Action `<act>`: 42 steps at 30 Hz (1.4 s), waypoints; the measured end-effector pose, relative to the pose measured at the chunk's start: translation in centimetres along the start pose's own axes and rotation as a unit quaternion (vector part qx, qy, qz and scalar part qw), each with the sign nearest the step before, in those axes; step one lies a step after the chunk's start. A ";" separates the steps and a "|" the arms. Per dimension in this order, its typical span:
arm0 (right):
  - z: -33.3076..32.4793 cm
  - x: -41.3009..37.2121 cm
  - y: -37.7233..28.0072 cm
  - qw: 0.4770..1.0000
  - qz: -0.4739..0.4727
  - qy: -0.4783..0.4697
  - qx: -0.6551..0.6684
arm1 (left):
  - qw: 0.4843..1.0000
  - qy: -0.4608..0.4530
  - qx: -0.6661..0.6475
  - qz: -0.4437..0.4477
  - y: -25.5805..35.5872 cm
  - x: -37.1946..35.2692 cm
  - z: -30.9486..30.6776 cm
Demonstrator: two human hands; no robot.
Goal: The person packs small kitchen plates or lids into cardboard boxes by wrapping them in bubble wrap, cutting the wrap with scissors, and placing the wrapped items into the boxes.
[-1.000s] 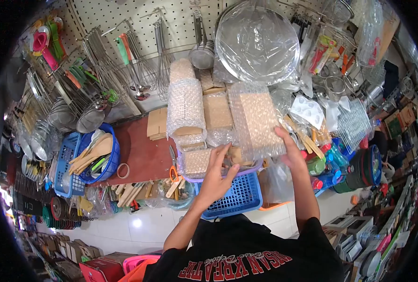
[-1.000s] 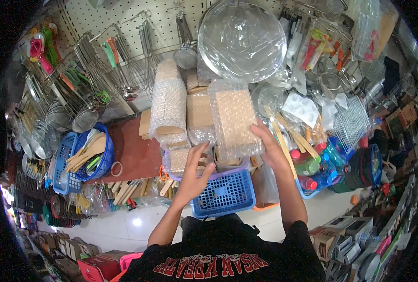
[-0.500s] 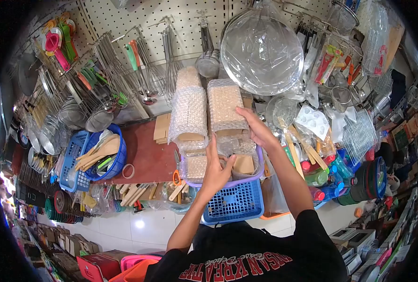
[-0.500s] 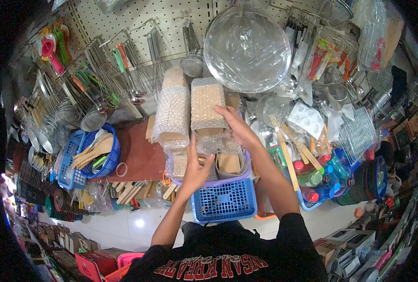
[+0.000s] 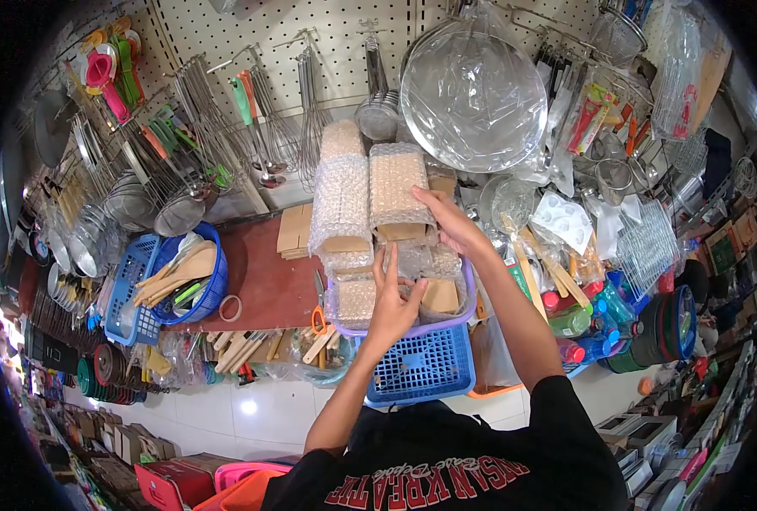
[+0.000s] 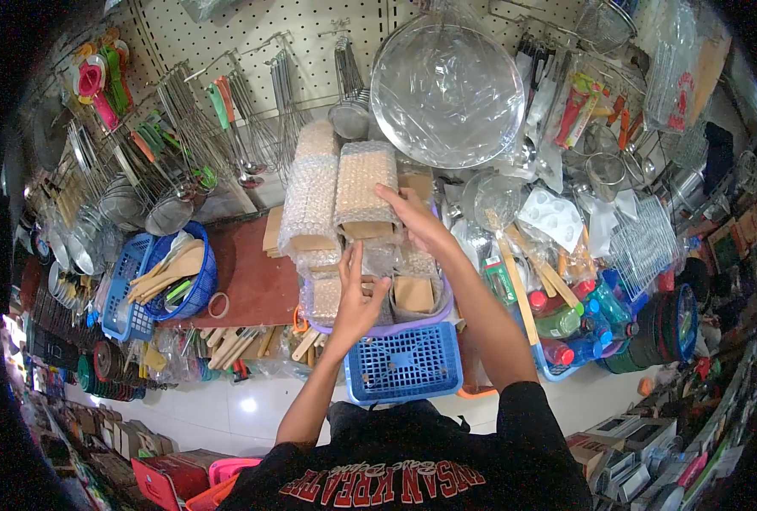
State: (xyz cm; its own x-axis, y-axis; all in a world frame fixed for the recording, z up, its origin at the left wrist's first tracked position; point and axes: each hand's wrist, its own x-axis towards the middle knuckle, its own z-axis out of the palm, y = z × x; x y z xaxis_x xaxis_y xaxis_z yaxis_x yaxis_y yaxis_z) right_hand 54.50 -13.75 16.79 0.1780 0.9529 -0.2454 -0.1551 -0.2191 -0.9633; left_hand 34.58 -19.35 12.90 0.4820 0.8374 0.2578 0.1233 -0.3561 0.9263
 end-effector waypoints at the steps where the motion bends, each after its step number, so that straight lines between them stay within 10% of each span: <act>1: 0.7 -1.0 -1.1 1.000 0.002 0.007 -0.018 | 1.000 0.001 0.000 0.000 0.0 0.0 0.0; 14: 0.7 -1.1 0.0 0.984 -0.060 0.076 -0.153 | 0.999 0.019 0.013 0.030 1.1 -1.1 -1.7; 23: 1.5 -3.0 -0.7 0.991 -0.031 0.074 -0.103 | 0.906 0.315 0.215 0.184 1.9 2.7 -7.7; 42: 1.0 -1.7 0.7 0.992 -0.077 0.055 -0.078 | 0.980 0.178 0.088 0.023 -6.1 3.5 -9.8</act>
State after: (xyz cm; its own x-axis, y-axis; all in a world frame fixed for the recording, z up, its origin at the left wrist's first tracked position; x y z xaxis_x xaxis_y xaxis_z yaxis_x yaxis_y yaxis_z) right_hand 53.09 -15.31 16.64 0.2937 0.9511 -0.0962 0.0323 -0.1104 -0.9934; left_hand 26.98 -10.16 10.82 0.1610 0.8990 0.4073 0.2715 -0.4371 0.8575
